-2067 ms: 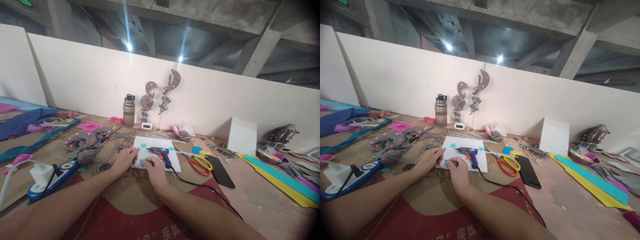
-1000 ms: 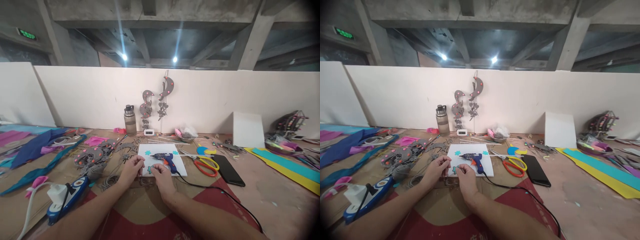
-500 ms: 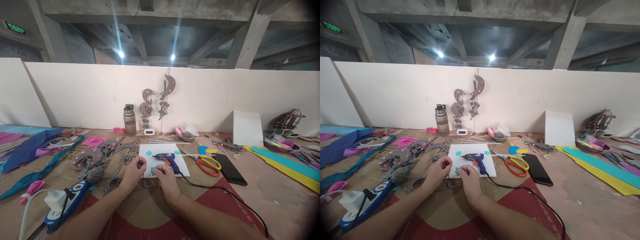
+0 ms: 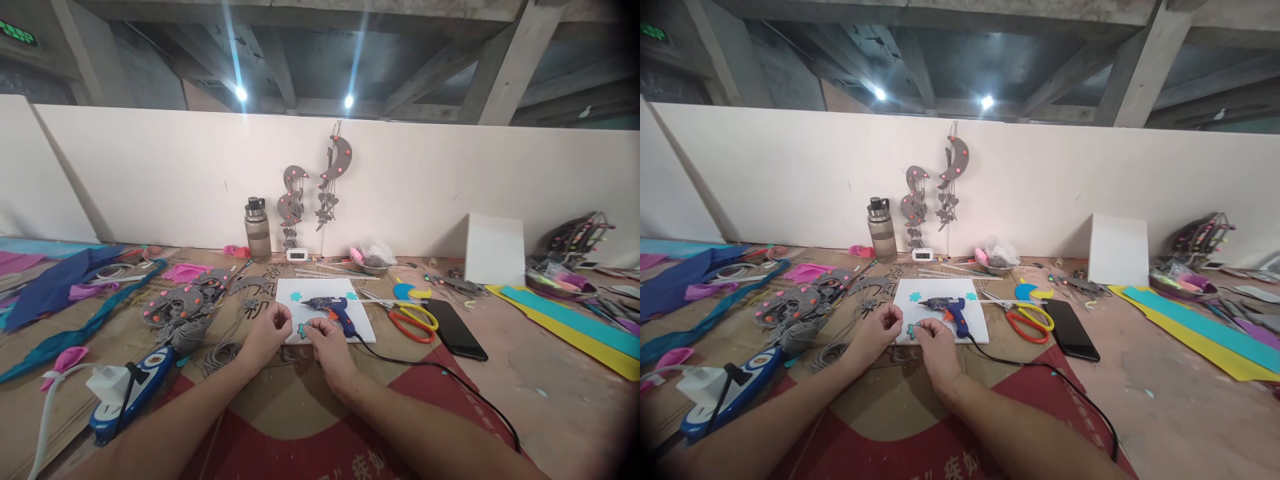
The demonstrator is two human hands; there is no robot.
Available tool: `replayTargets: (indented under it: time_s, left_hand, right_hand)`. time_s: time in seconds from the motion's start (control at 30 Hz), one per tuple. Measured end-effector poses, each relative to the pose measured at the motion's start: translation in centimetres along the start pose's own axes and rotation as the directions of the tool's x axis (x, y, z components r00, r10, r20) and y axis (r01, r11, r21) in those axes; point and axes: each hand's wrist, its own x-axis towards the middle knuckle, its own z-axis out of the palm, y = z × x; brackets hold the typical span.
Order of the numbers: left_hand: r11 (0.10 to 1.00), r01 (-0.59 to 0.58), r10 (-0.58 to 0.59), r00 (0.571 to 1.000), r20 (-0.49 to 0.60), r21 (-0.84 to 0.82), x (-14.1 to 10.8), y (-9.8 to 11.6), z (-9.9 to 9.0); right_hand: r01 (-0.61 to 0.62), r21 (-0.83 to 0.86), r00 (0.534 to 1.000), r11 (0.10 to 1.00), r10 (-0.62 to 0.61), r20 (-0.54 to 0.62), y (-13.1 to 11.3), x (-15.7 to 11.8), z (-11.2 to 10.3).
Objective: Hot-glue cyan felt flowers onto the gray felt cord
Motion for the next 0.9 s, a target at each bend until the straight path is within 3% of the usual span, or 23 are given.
replayTargets:
  time_s: [0.23,0.4,0.67,0.9]
  left_hand:
    - [0.994,-0.040,0.039,0.999,0.015,0.101,-0.1,0.1,-0.1]
    - [0.999,-0.004,0.004,1.000,0.009,0.050,-0.5,0.8,-0.3]
    - [0.988,0.100,-0.086,0.989,0.118,-0.120,-0.9,0.9,-0.3]
    - [0.998,0.051,-0.049,0.994,0.096,-0.028,-0.8,0.6,0.0]
  right_hand:
    - [0.004,0.015,1.000,1.000,-0.004,-0.005,-0.1,0.0,0.1]
    - [0.005,0.023,1.000,1.000,-0.005,-0.015,0.0,0.0,0.1]
    - [0.031,-0.041,0.999,0.999,-0.032,-0.011,0.6,0.2,-0.1]
    - [0.019,-0.039,1.000,0.999,-0.019,-0.007,0.4,0.2,0.0]
